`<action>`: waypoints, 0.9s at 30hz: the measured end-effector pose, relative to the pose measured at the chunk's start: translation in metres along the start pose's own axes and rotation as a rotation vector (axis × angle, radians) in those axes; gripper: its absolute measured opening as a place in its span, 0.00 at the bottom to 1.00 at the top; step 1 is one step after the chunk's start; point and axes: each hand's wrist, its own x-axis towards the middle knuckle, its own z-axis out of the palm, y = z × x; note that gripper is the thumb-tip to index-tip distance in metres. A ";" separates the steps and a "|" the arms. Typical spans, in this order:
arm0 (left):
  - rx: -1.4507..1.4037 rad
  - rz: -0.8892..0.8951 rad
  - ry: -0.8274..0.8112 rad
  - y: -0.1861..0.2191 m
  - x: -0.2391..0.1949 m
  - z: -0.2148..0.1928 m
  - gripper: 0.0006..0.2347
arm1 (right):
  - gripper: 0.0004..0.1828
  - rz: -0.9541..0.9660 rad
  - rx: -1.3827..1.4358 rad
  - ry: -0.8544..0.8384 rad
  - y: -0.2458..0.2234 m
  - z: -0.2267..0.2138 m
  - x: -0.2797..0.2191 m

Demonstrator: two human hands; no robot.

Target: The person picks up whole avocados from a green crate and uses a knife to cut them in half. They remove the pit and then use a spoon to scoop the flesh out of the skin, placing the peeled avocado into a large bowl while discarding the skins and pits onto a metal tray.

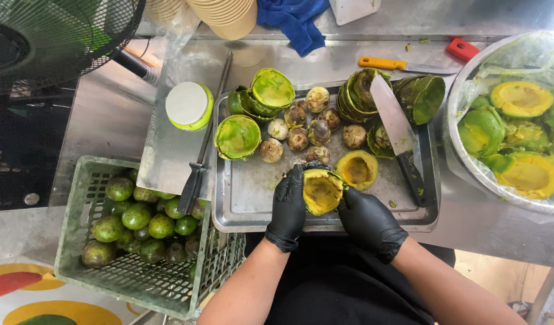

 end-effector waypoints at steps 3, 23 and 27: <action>-0.060 -0.043 -0.011 -0.005 0.002 -0.002 0.19 | 0.12 0.056 -0.022 -0.018 -0.004 -0.004 0.000; -0.292 0.129 0.027 -0.011 -0.006 -0.015 0.16 | 0.14 0.349 0.926 0.028 0.047 -0.077 -0.021; -0.539 0.124 0.028 -0.014 0.002 -0.006 0.15 | 0.18 0.157 0.902 0.421 0.080 -0.149 -0.060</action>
